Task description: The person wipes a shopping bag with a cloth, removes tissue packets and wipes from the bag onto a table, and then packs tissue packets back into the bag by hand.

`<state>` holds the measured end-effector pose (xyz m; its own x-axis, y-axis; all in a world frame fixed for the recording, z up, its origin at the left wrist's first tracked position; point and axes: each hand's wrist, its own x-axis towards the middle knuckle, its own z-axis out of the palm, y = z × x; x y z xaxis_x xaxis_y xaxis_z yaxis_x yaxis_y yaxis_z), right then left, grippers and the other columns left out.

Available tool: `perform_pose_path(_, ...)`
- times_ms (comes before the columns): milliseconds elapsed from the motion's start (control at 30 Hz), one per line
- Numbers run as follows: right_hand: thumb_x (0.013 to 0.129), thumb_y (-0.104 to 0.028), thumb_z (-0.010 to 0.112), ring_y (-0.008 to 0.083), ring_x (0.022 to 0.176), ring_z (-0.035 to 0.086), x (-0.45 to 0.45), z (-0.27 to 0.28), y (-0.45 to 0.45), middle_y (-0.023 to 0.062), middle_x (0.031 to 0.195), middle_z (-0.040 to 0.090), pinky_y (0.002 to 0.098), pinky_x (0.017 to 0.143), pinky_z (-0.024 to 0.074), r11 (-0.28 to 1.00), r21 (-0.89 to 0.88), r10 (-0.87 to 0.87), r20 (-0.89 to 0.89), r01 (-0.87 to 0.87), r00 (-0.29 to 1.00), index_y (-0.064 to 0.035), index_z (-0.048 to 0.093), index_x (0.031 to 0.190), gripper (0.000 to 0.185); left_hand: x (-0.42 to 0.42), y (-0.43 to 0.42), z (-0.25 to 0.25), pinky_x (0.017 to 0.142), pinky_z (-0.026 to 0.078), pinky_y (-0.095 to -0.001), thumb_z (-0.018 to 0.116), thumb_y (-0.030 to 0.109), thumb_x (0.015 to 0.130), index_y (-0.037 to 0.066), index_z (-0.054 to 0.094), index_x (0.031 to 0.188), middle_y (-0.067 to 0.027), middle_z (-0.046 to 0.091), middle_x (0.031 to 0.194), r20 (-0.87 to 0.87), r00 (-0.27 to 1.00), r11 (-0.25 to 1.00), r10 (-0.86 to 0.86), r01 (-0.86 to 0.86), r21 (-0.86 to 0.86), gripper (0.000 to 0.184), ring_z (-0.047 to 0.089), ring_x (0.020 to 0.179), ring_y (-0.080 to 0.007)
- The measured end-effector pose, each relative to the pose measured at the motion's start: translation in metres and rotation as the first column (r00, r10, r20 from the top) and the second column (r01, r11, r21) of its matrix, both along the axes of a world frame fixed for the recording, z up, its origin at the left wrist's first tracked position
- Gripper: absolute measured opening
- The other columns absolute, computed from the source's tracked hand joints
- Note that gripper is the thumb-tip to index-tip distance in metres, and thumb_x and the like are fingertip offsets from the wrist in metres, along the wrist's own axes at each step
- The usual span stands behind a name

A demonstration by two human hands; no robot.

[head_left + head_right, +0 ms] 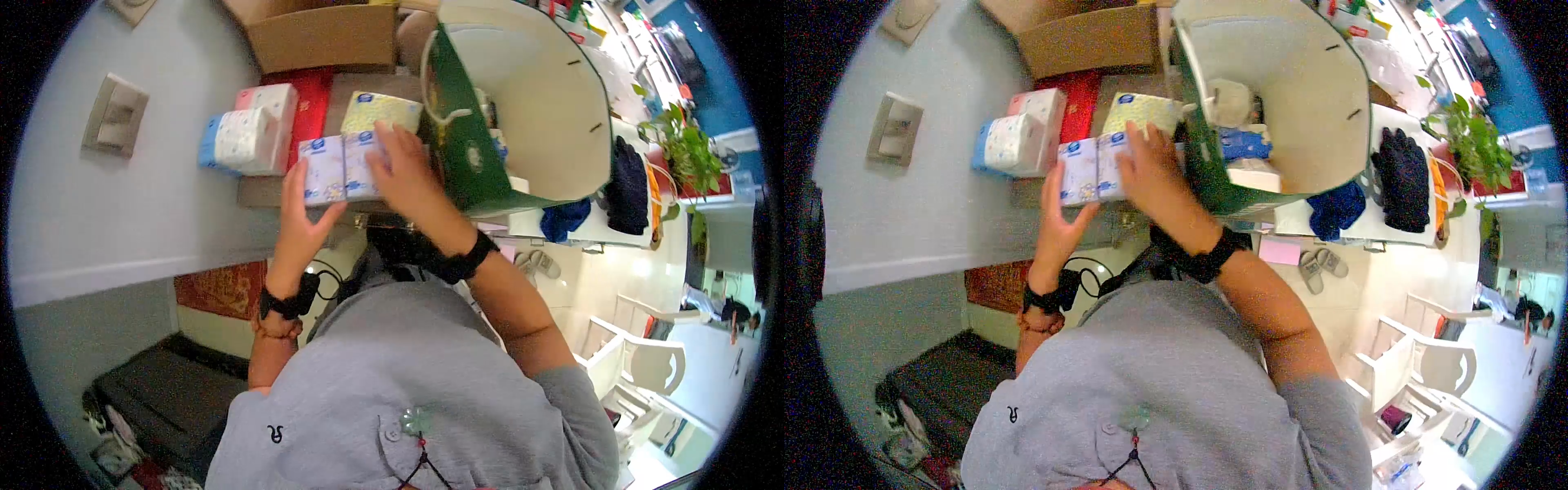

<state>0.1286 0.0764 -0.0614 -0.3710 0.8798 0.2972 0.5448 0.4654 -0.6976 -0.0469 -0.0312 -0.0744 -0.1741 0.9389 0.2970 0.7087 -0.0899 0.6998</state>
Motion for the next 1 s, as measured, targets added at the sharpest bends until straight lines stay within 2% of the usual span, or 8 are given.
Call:
perform_pose_path(133,0.091,-0.017,0.061,0.0407,0.123,0.047,0.043,0.079,-0.045,0.0274,0.13,0.051,0.0445,0.106,0.0373,0.957,0.081,0.274,0.072,-0.279,0.959,0.0022,0.048,0.132,0.047,0.012,0.002,0.044,0.113,0.027,-0.0471,0.078,0.034,0.078,0.003,0.033,0.145,-0.0215,0.032,0.149,-0.133,0.991,0.995,-0.026,0.039,0.096,0.087,0.032,0.138,-0.0385)
perform_pose_path(200,0.091,-0.015,0.062,0.0374,0.112,0.056,0.087,0.163,-0.054,0.0233,0.118,0.059,0.0392,0.099,0.0447,0.801,-0.221,0.565,-0.026,-0.556,0.825,0.0017,0.053,0.128,0.041,0.023,0.002,0.082,0.113,0.027,-0.0475,0.078,0.034,0.078,0.003,0.033,0.145,-0.0213,0.031,0.15,-0.166,0.979,0.977,-0.116,0.142,0.157,0.086,0.032,0.138,-0.0378)
perform_pose_path(367,0.089,-0.012,0.061,0.0264,0.087,0.067,0.149,0.255,0.012,0.0161,0.101,0.068,0.0362,0.077,0.0517,0.914,-0.037,0.405,0.157,-0.405,0.901,0.001,0.065,0.112,0.027,0.084,0.04,0.138,0.11,0.033,-0.0488,0.075,0.026,0.077,0.004,0.049,0.133,-0.02,0.044,0.141,-0.259,0.838,0.747,-0.48,0.546,0.38,0.065,0.043,0.13,-0.0358)
perform_pose_path(433,0.09,-0.019,0.061,0.0229,0.087,0.065,0.142,0.291,0.061,0.0132,0.098,0.067,0.0339,0.076,0.0525,0.849,-0.285,0.505,0.197,-0.444,0.84,0.0018,0.063,0.113,0.031,0.121,0.054,0.155,0.109,0.036,-0.0494,0.071,0.017,0.077,0.004,0.056,0.124,-0.0179,0.051,0.133,-0.342,0.787,0.699,-0.514,0.615,0.365,0.051,0.049,0.124,-0.0344)
perform_pose_path(533,0.094,-0.027,0.058,0.0211,0.091,0.062,0.132,0.271,0.113,0.0112,0.097,0.065,0.0326,0.079,0.0522,0.851,-0.395,0.505,0.439,-0.345,0.743,0.0039,0.06,0.114,0.037,0.146,0.065,0.135,0.107,0.039,-0.0495,0.064,0.009,0.075,0.004,0.061,0.113,-0.013,0.058,0.115,-0.441,0.73,0.674,-0.522,0.67,0.312,0.038,0.053,0.116,-0.0312)
perform_pose_path(667,0.088,-0.02,0.059,0.0242,0.084,0.065,0.096,0.225,0.143,0.0161,0.098,0.068,0.0377,0.078,0.0518,0.858,-0.357,0.473,0.83,-0.371,0.297,0.0031,0.065,0.104,0.028,0.147,0.047,0.122,0.101,0.044,-0.0426,0.069,0.017,0.077,0.011,0.068,0.098,-0.0034,0.064,0.098,-0.52,0.671,0.557,-0.528,0.736,0.385,0.022,0.06,0.102,-0.0215)
perform_pose_path(800,0.083,-0.024,0.061,0.0276,0.079,0.065,0.085,0.138,0.162,0.0191,0.093,0.07,0.0406,0.072,0.0516,0.722,-0.578,0.62,0.784,-0.381,-0.014,0.0007,0.068,0.092,0.027,0.149,0.027,0.108,0.097,0.045,-0.0342,0.066,0.017,0.079,0.015,0.068,0.097,0.0011,0.062,0.095,-0.587,0.643,0.461,-0.492,0.764,0.451,0.018,0.059,0.1,-0.0161)
perform_pose_path(1000,0.079,-0.035,0.067,0.028,0.084,0.064,0.093,0.162,0.088,0.011,0.099,0.07,0.0393,0.075,0.0511,0.751,-0.633,0.618,0.774,-0.188,-0.135,-0.0061,0.071,0.104,0.039,0.155,0.018,0.108,0.099,0.045,-0.0272,0.065,0.013,0.081,0.014,0.066,0.098,0.0022,0.058,0.096,-0.578,0.652,0.449,-0.49,0.758,0.473,0.017,0.057,0.101,-0.0121)
